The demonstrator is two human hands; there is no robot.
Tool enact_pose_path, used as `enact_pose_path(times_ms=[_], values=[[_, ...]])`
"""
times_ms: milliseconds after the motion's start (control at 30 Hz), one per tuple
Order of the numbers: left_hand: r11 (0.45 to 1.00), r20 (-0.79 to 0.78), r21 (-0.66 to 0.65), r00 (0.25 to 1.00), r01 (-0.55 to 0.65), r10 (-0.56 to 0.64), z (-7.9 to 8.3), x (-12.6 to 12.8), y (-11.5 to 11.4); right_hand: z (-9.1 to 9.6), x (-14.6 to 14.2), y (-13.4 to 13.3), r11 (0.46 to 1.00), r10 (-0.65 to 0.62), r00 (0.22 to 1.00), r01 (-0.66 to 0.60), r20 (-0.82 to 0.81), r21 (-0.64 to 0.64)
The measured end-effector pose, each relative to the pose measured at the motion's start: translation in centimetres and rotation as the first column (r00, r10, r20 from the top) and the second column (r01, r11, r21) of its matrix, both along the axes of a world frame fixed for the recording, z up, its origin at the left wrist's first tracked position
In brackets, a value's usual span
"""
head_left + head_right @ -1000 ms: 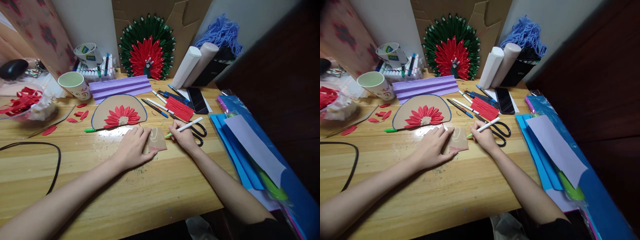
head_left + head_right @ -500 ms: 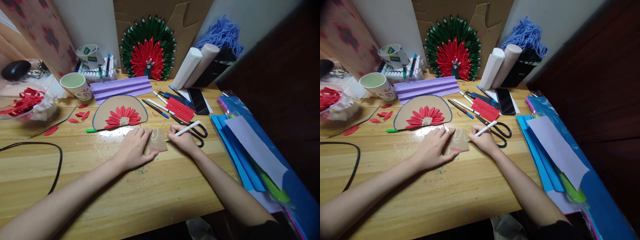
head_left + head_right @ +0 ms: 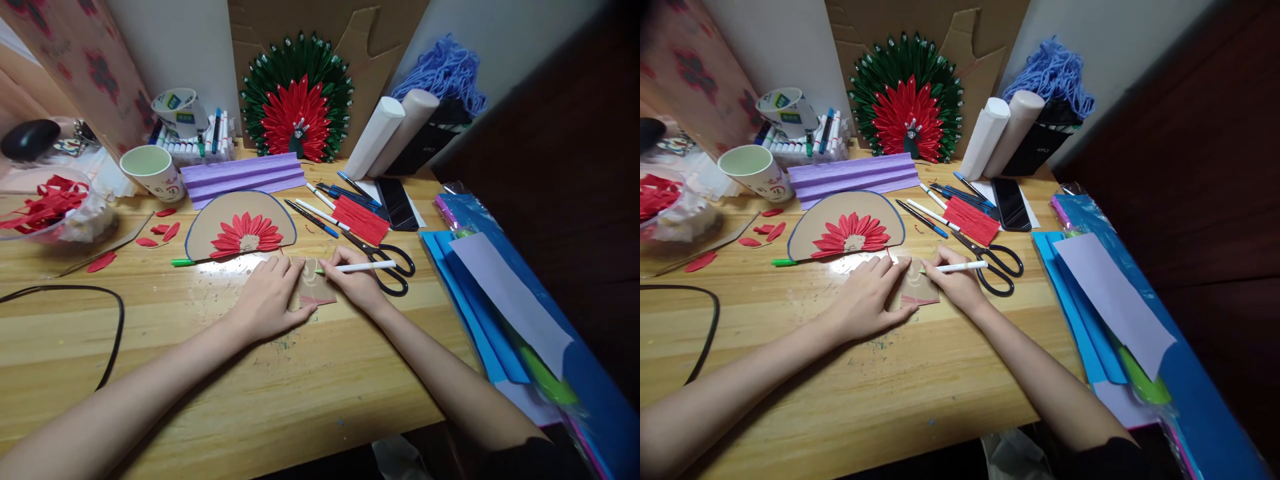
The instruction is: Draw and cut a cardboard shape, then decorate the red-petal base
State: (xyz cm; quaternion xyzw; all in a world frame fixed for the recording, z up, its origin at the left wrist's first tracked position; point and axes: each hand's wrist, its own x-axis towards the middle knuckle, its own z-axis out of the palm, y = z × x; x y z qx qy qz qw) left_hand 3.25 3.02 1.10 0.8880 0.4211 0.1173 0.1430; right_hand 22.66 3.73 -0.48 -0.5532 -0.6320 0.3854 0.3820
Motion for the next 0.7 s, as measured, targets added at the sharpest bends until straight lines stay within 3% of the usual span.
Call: enact_pose_path(times_ms=[200, 533, 700], values=[[1.0, -0.009, 0.007, 1.0, -0.003, 0.003, -0.01, 0.01, -0.03, -0.27, 0.06, -0.1, 0.993, -0.08, 0.992, 0.071, 0.097, 0.094], [1.0, -0.015, 0.006, 1.0, 0.0, 0.0, 0.08, -0.01, -0.06, -0.44, 0.07, -0.07, 0.989, -0.104, 0.992, 0.094, 0.078, 0.113], [1.0, -0.011, 0.007, 1.0, -0.001, 0.001, 0.02, -0.02, -0.04, -0.5, 0.32, -0.15, 0.991, -0.093, 0.996, 0.093, -0.008, 0.092]])
